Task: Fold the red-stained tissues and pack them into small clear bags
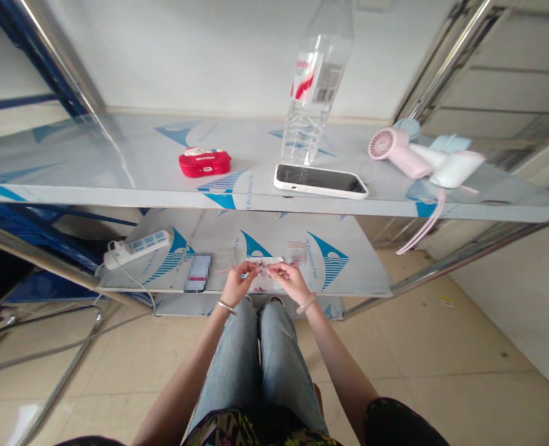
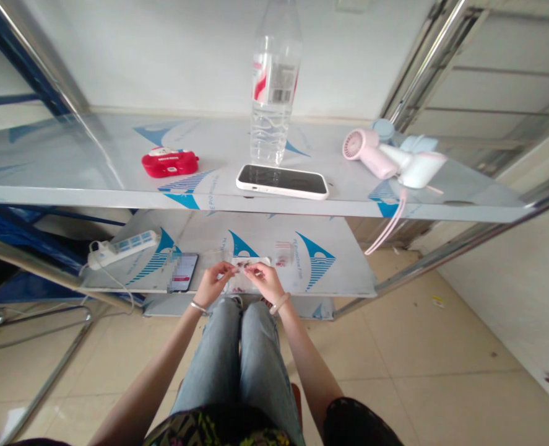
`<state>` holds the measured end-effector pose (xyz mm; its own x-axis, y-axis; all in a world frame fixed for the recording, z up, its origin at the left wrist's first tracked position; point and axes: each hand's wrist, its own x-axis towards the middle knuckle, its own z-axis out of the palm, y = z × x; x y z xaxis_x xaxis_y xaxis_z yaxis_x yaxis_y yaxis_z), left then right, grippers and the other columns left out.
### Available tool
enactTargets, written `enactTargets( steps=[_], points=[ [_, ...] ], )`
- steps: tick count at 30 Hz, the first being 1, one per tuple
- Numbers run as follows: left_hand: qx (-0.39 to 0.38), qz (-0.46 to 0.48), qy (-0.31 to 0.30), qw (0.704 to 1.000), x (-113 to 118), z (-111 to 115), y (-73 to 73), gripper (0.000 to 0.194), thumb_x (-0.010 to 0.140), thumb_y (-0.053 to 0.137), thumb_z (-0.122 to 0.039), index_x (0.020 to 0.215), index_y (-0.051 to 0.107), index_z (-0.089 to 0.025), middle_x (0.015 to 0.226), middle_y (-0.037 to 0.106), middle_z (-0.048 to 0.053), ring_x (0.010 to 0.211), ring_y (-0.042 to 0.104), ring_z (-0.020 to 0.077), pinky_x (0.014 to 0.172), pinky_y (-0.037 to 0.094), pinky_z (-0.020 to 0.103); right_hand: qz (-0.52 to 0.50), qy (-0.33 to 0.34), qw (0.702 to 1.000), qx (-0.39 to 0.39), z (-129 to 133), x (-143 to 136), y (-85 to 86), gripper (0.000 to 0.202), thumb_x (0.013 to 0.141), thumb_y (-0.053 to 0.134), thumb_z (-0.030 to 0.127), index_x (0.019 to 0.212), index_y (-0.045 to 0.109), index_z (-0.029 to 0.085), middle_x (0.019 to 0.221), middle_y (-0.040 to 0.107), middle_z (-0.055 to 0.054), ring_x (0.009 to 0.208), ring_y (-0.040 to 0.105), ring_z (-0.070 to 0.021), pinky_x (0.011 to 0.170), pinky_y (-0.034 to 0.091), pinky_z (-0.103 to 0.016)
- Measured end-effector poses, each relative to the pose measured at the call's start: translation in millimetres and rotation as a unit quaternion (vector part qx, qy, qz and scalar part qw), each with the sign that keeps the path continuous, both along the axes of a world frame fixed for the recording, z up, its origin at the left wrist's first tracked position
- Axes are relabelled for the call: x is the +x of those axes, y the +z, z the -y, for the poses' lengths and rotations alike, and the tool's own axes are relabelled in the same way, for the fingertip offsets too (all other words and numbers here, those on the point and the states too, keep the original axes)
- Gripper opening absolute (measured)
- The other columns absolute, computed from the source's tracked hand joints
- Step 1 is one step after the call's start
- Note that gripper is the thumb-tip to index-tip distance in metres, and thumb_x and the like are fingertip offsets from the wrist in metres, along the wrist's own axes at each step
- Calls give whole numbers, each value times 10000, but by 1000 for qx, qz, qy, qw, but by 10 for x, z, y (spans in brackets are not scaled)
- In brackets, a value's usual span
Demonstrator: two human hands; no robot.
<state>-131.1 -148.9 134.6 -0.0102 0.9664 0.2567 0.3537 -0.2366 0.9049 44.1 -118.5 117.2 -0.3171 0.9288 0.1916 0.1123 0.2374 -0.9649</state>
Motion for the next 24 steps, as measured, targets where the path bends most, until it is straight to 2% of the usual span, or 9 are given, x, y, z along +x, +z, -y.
enactTargets(
  steps=[7,10,13,16,19,22,24],
  points=[
    [-27,3,-57,998,123,-52,-82,265,814,544,-419,798,634,-170,754,672,44,711,605,162,676,474,260,42,-26,998,39,35,89,-1,221,824,567,384,849,653,182,861,683,-55,807,621,-174,693,476,-276],
    [-25,-13,-88,996,203,-115,-150,219,827,524,-357,770,623,-171,737,676,45,701,614,163,662,473,263,58,-12,997,44,35,125,-53,192,840,535,352,844,630,184,856,671,-51,800,614,-168,690,465,-264],
    [-20,-49,-91,994,291,-188,-240,180,819,506,-278,722,618,-176,711,670,36,691,609,163,653,465,264,96,-4,994,47,24,179,-146,162,862,485,307,848,596,189,818,655,-40,763,605,-160,662,452,-250],
    [-33,-61,-100,993,381,-275,-367,156,794,518,-231,700,632,-182,700,673,27,676,608,157,653,469,262,170,2,985,39,-15,282,-258,152,876,432,252,836,567,196,689,618,-9,629,572,-143,604,427,-239],
    [-71,-31,-121,990,484,-405,-537,166,789,539,-231,702,669,-177,697,694,33,658,625,156,637,480,255,227,11,973,21,-128,455,-379,167,874,418,227,802,566,200,574,571,17,533,533,-137,566,405,-235],
    [-92,8,-126,988,614,-604,-734,162,765,598,-254,714,711,-150,692,711,43,633,630,159,590,474,240,225,24,974,5,-340,670,-532,159,866,453,250,776,571,195,559,575,21,540,549,-137,580,420,-234],
    [-100,10,-111,989,709,-769,-863,144,731,637,-246,712,726,-134,676,714,34,602,621,149,567,460,224,215,6,977,-8,-520,797,-664,145,849,494,270,755,568,189,601,607,12,582,577,-140,601,436,-235]
  ],
)
